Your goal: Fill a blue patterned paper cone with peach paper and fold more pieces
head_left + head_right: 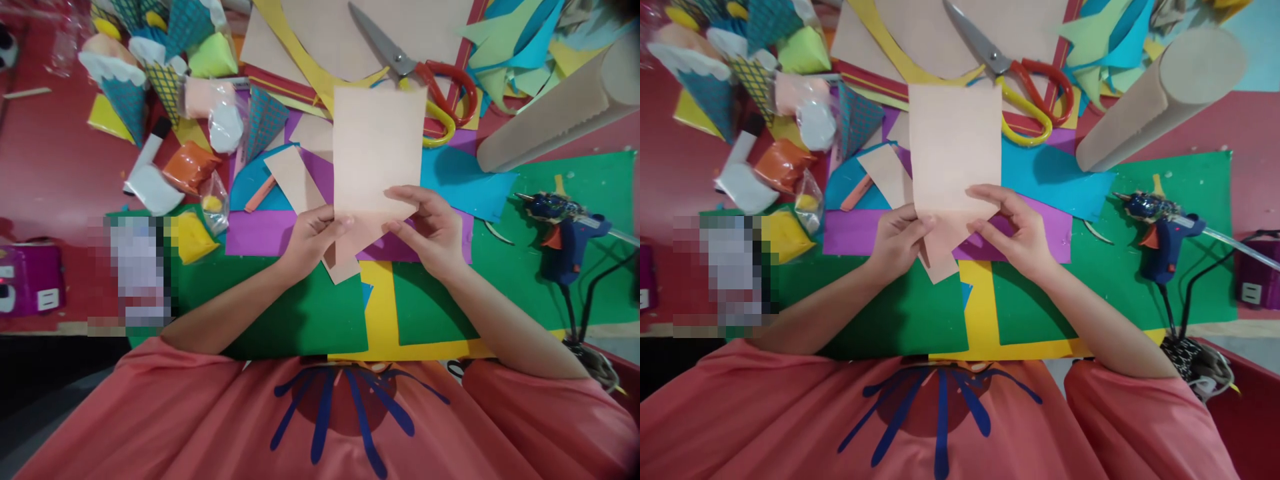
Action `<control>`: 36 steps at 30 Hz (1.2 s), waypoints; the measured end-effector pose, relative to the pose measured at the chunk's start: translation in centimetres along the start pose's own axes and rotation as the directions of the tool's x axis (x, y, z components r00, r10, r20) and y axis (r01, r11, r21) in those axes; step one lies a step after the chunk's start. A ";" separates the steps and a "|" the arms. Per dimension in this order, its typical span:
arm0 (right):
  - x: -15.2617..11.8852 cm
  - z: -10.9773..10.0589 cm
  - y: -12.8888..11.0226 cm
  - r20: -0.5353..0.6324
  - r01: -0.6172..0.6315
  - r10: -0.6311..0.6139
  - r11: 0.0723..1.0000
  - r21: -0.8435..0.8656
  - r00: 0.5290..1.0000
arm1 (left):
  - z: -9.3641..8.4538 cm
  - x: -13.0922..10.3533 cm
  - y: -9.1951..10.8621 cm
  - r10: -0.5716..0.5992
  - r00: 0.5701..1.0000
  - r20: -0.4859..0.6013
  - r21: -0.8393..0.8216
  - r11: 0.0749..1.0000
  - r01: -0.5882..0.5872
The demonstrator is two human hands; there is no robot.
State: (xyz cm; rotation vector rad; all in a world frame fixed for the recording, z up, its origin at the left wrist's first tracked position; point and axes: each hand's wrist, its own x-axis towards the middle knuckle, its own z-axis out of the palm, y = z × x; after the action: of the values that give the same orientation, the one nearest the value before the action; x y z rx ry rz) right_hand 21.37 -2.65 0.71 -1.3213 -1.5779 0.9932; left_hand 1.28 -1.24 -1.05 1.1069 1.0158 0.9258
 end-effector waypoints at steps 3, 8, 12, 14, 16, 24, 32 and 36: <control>-0.1 0.0 0.0 0.048 0.035 -0.037 0.999 0.040 0.998 | 0.0 0.1 0.0 -0.036 0.997 0.063 -0.032 0.999 0.038; 0.6 -0.1 0.8 -0.099 0.097 -0.073 0.960 0.264 0.992 | 0.0 0.2 -0.5 -0.012 0.998 -0.062 -0.032 0.999 0.010; 1.3 -0.3 1.4 -0.252 0.077 -0.009 0.962 0.262 0.968 | -0.3 0.4 -1.0 0.070 0.989 -0.132 -0.024 0.997 -0.074; 1.3 -0.4 1.3 -0.206 0.005 0.044 0.973 0.229 0.978 | -0.4 0.4 -1.0 0.091 0.986 -0.138 -0.004 0.996 -0.093; 1.3 -0.4 1.0 -0.171 -0.047 0.080 0.981 0.189 0.982 | -0.4 0.4 -1.0 0.100 0.984 -0.146 0.009 0.995 -0.100; 1.2 -1.0 1.3 -0.131 -0.007 0.033 0.981 0.195 0.991 | -0.5 0.3 -0.9 0.113 0.984 -0.137 -0.008 0.993 -0.116; 0.5 -0.8 0.7 -0.017 0.242 -0.245 0.965 -0.098 0.969 | -0.1 0.1 0.1 0.142 0.990 -0.018 0.066 0.988 -0.140; 0.4 -0.7 0.3 0.015 0.441 -0.498 0.753 -0.489 0.867 | 0.0 -0.3 0.9 0.124 0.987 0.107 0.144 0.980 -0.138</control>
State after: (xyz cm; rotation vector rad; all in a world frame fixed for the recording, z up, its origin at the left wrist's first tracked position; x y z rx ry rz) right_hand 22.13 -2.15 0.73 -1.1639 -2.0091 0.2030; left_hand 1.16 -1.30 -0.11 1.3469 0.9538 0.9016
